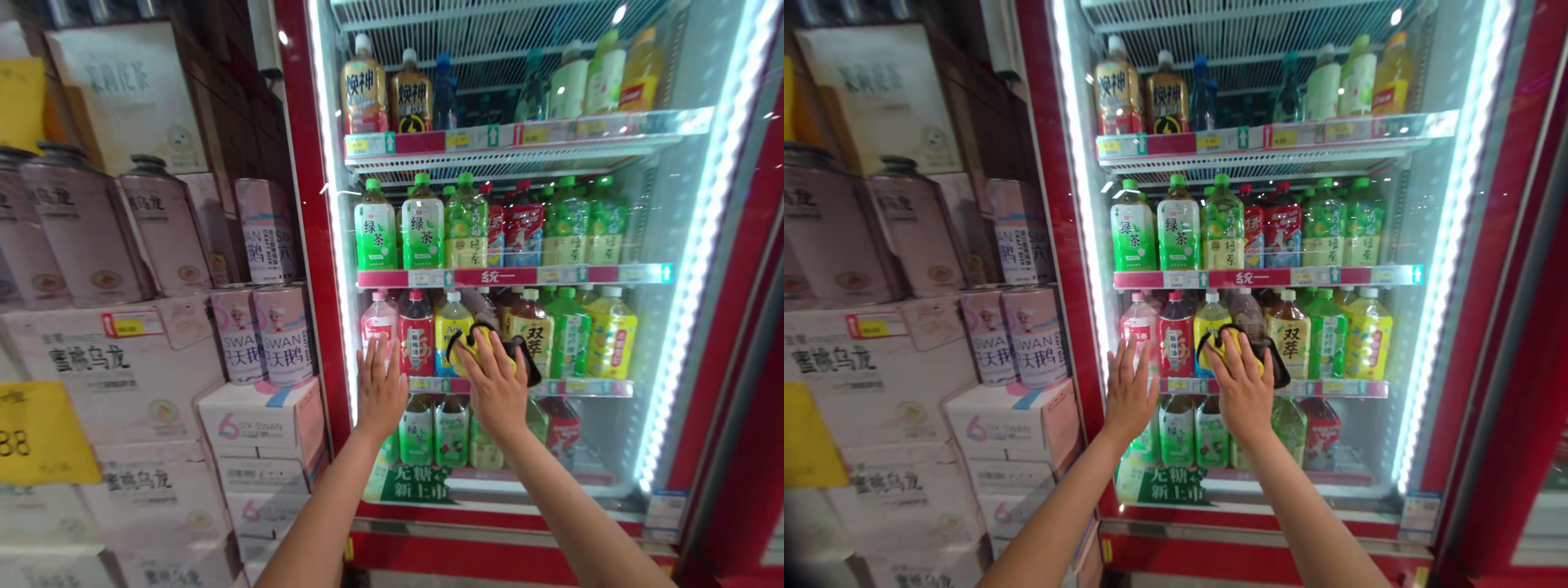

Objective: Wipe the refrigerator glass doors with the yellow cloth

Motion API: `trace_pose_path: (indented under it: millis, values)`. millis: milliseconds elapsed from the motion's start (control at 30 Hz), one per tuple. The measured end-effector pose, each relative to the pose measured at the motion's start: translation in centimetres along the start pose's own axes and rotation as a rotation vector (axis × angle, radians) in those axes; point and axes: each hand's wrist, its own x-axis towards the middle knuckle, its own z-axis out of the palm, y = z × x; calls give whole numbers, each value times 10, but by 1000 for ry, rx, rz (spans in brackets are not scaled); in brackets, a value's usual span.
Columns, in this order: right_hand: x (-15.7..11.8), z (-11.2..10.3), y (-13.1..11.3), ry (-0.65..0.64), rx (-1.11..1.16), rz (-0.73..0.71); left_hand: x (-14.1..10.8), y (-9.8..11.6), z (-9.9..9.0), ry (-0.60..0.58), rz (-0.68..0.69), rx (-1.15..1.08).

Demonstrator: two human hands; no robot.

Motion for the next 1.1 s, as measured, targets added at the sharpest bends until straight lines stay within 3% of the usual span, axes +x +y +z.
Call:
trace_pose_path:
  millis: [100, 200, 333, 467, 567, 667, 767, 867, 1000, 1100]
  values:
    - [-22, -1, 2, -44, 3, -69, 5, 8, 4, 8, 49, -8]
    - [-3, -4, 10, -116, 2, -200, 15, 20, 7, 6, 81, -31]
    - [25, -12, 40, -42, -41, -53, 27, 37, 11, -8, 102, -88]
    - [-14, -16, 57, 82, -66, 159, 28, 51, 15, 34, 130, -109]
    - [-34, -16, 57, -18, -64, 17, 28, 62, 16, 26, 168, -111]
    - [-13, -21, 67, -83, -77, -106, 32, 73, 18, -1, 193, -116]
    - [7, -27, 92, 6, -124, 76, 40, 83, 22, -6, 202, -135]
    - [-10, -28, 107, 67, -158, 256, 44, 92, 26, -12, 199, -165]
    - [-37, -26, 102, 2, -157, 182, 43, 105, 31, -10, 191, -168]
    - [-19, -31, 107, -34, -148, 79, 45, 114, 34, -6, 215, -155]
